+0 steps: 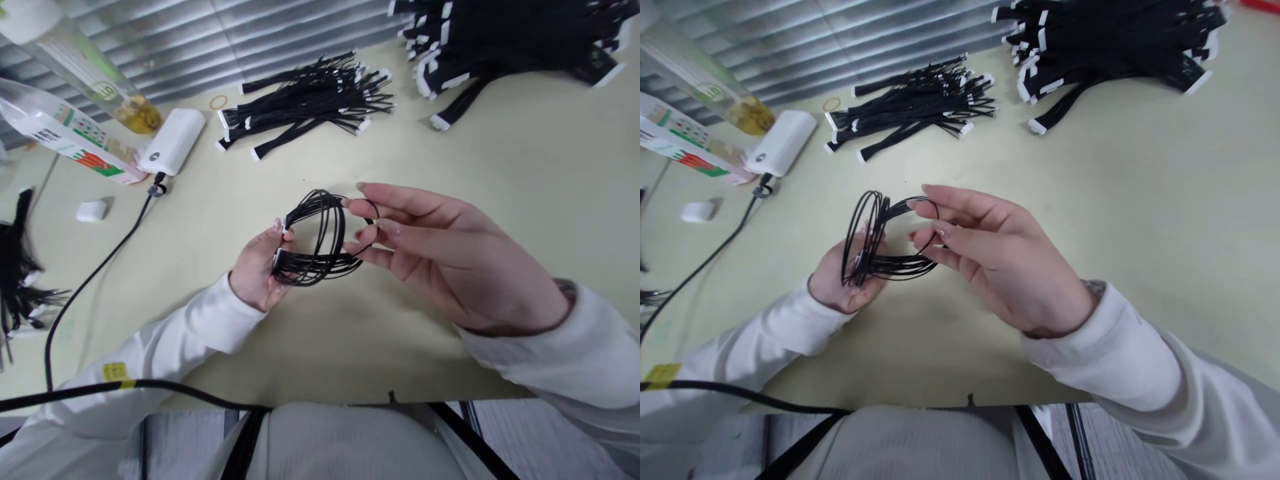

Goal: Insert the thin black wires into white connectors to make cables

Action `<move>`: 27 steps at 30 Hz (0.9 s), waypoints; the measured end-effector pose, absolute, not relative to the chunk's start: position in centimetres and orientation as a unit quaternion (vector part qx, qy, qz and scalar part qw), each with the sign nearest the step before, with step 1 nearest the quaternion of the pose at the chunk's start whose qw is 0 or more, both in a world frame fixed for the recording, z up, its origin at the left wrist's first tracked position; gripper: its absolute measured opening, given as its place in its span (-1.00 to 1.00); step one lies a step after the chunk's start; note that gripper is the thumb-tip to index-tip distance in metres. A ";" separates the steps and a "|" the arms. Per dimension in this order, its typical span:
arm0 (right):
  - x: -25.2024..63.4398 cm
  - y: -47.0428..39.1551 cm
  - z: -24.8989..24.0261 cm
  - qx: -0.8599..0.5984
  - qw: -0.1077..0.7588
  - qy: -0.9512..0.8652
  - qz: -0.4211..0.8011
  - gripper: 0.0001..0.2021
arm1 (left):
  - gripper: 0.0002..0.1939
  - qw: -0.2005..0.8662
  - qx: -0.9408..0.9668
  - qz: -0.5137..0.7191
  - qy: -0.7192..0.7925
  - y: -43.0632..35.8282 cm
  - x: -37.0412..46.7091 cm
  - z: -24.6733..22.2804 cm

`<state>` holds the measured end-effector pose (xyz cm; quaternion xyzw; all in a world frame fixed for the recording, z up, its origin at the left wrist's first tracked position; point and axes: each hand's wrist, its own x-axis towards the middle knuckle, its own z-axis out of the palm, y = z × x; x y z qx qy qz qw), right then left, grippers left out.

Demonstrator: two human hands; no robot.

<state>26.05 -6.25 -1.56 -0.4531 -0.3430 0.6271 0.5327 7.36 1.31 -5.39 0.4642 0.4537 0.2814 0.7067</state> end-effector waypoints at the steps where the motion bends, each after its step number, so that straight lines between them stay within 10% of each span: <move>1: 26.1 -6.3 -1.5 -0.455 0.529 -0.357 0.621 -0.68 | -0.71 0.737 0.414 0.270 0.461 1.4 7.4 -5.3; 27: 26.0 -7.1 -1.4 -0.283 0.578 -0.385 0.662 -0.49 | -0.53 0.844 0.172 0.249 0.444 1.9 7.2 -4.8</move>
